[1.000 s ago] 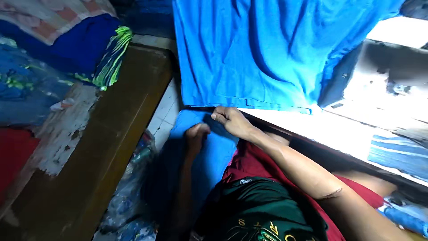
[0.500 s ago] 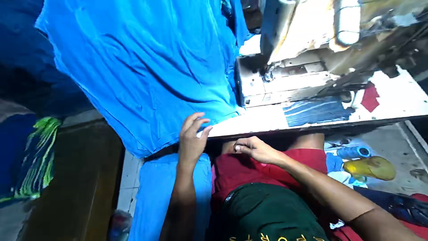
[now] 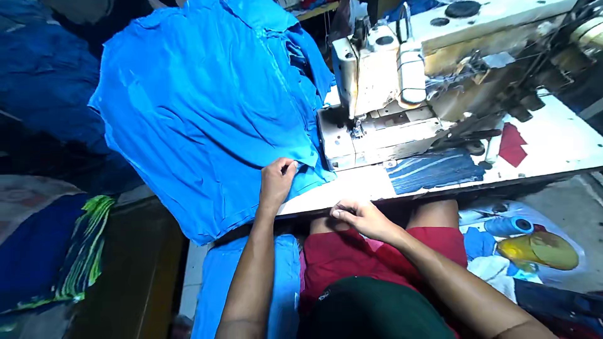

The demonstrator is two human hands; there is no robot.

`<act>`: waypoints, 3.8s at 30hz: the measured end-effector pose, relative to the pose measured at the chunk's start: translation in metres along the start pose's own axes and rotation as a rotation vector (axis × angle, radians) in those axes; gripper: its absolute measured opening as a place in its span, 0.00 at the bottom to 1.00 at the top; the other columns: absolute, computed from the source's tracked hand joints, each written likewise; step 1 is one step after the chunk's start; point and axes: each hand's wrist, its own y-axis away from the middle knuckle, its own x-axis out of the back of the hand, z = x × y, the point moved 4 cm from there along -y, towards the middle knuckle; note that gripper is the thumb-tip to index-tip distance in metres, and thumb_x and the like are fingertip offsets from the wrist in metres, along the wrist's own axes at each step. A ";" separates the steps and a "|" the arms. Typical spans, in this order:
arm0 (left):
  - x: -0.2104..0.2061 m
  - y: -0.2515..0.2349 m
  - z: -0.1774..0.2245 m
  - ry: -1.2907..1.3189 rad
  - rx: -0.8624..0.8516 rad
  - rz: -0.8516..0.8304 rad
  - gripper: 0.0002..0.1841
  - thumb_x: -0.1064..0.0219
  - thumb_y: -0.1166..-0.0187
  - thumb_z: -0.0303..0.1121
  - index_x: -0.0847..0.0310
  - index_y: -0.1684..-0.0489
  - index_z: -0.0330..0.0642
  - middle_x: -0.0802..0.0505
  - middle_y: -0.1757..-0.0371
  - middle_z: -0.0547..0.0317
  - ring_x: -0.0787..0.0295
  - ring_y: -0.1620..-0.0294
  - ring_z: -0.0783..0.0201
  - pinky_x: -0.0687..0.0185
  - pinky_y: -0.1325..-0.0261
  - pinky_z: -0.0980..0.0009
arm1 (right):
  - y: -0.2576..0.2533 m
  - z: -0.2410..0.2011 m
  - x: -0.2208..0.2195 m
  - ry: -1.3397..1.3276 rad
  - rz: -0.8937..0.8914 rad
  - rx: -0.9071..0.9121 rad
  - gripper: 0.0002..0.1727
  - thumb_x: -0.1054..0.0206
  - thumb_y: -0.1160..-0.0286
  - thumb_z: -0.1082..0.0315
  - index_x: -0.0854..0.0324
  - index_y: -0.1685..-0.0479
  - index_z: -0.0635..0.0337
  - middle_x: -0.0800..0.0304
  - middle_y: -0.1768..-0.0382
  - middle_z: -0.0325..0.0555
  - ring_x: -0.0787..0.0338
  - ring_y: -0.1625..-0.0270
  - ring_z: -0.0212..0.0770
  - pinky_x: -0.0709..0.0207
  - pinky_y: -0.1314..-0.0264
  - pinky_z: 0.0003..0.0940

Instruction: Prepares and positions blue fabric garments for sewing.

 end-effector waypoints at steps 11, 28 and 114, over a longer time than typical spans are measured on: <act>0.029 0.008 0.028 0.387 0.080 -0.035 0.11 0.20 0.34 0.21 0.13 0.59 0.44 0.05 0.60 0.58 0.10 0.72 0.65 0.12 0.72 0.70 | -0.095 -0.023 -0.028 -0.182 0.317 0.134 0.13 0.24 0.25 0.59 0.11 0.48 0.56 0.08 0.61 0.39 0.12 0.63 0.33 0.14 0.60 0.33; 0.079 -0.004 0.013 0.384 0.231 0.197 0.11 0.41 0.10 0.37 0.17 0.46 0.41 0.12 0.65 0.57 0.16 0.65 0.66 0.17 0.57 0.64 | -0.124 -0.045 -0.048 -0.537 0.328 0.260 0.07 0.32 0.26 0.76 0.20 0.52 0.63 0.16 0.75 0.38 0.22 0.84 0.30 0.25 0.84 0.24; 0.023 0.026 0.056 0.324 -0.027 -0.120 0.03 0.26 0.21 0.32 0.11 0.56 0.49 0.07 0.66 0.67 0.13 0.75 0.72 0.16 0.75 0.76 | -0.023 -0.008 0.061 0.501 0.429 0.268 0.12 0.39 0.18 0.69 0.10 0.48 0.57 0.07 0.57 0.41 0.10 0.51 0.37 0.19 0.40 0.42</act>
